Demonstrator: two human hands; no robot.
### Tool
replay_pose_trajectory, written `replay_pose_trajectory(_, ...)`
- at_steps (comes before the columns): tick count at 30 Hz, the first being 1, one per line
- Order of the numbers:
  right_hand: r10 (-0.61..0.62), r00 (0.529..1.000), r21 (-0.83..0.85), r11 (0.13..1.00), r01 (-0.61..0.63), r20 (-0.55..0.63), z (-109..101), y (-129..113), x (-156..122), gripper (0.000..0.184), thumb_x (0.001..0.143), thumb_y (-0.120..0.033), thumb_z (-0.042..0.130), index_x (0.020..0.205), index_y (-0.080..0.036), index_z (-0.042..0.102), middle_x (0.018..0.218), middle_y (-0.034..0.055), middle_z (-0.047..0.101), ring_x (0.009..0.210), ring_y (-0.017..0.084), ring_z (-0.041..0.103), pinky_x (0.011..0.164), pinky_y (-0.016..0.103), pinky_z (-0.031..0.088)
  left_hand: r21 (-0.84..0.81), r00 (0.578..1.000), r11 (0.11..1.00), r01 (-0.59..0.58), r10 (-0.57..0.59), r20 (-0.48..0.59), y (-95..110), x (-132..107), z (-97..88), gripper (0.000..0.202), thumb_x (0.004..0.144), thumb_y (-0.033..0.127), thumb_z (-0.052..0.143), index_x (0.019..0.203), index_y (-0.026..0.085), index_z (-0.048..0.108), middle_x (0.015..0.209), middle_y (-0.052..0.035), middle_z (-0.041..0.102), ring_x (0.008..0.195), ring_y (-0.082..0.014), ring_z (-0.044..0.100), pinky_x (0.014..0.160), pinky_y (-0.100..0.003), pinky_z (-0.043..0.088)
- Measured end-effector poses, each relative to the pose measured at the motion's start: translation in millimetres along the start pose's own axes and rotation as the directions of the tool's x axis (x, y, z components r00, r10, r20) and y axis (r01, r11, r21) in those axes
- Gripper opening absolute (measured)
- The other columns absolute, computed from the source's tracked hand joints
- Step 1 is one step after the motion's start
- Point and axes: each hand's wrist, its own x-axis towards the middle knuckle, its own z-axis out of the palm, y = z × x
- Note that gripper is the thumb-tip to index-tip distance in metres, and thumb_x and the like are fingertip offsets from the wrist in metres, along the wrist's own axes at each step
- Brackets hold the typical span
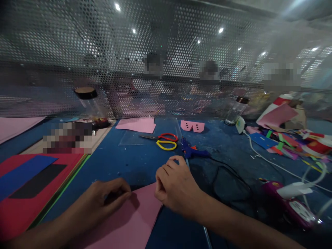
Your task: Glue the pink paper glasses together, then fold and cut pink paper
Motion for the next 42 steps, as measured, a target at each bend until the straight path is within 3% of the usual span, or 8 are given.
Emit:
replay_pose_trajectory(13, 0.04, 0.999, -0.038, 0.998, -0.04, 0.001, -2.9, 14.1, 2.7, 0.013, 0.079, -0.008, 0.053, 0.077, -0.02, 0.056, 0.073, -0.0012, 0.06, 0.075, 0.017, 0.054, 0.103, 0.044, 0.036, 0.028, 0.999, 0.999, 0.021, -0.02, -0.04, -2.8, 4.8, -8.0, 0.023, 0.093, 0.032, 0.049, 0.085, 0.021, 0.067, 0.067, 0.0032, 0.068, 0.059, -0.0127, 0.056, 0.056, -0.023, 0.037)
replay_pose_trajectory(29, 0.108, 0.991, -0.113, 0.987, -0.117, -0.084, -10.8, 41.8, 6.8, 0.015, 0.084, -0.008, 0.054, 0.076, -0.021, 0.054, 0.074, 0.0001, 0.062, 0.076, 0.02, 0.056, 0.097, 0.045, 0.037, -0.013, 0.995, 0.999, 0.039, -0.04, -0.092, -12.1, 7.7, -15.4, 0.021, 0.094, 0.032, 0.051, 0.084, 0.021, 0.066, 0.07, 0.0029, 0.068, 0.063, -0.0142, 0.058, 0.057, -0.023, 0.037)
replay_pose_trajectory(33, 0.162, 0.979, -0.006, 0.987, -0.164, -0.123, -16.8, 35.8, 7.7, 0.012, 0.096, -0.015, 0.05, 0.091, -0.019, 0.06, 0.092, 0.0057, 0.067, 0.09, 0.023, 0.059, 0.093, 0.043, 0.038, -0.046, 0.994, 0.997, 0.069, -0.073, -0.081, -10.8, 9.2, -17.1, 0.023, 0.094, 0.035, 0.05, 0.083, 0.021, 0.065, 0.074, 0.0013, 0.071, 0.068, -0.0158, 0.061, 0.059, -0.024, 0.039)
replay_pose_trajectory(37, 0.14, 0.989, 0.195, 0.973, -0.127, -0.053, -19.5, 20.8, 7.3, 0.012, 0.101, -0.024, 0.056, 0.111, -0.021, 0.062, 0.108, 0.0048, 0.07, 0.104, 0.022, 0.06, 0.097, 0.041, 0.037, -0.043, 0.995, 0.997, 0.072, -0.075, -0.072, -7.4, 9.1, -15.9, 0.023, 0.094, 0.034, 0.05, 0.083, 0.021, 0.066, 0.074, 0.0014, 0.071, 0.069, -0.0161, 0.061, 0.06, -0.025, 0.04)
replay_pose_trajectory(42, 0.131, 0.99, 0.278, 0.95, -0.139, 0.044, -11.2, 12.9, 5.0, 0.008, 0.099, -0.023, 0.06, 0.093, -0.021, 0.064, 0.091, 0.0002, 0.07, 0.092, 0.02, 0.06, 0.088, 0.037, 0.037, -0.049, 0.997, 0.997, 0.054, -0.056, -0.052, -5.2, 8.1, -12.9, 0.021, 0.092, 0.029, 0.049, 0.082, 0.021, 0.065, 0.071, 0.0028, 0.069, 0.066, -0.0145, 0.059, 0.059, -0.024, 0.039)
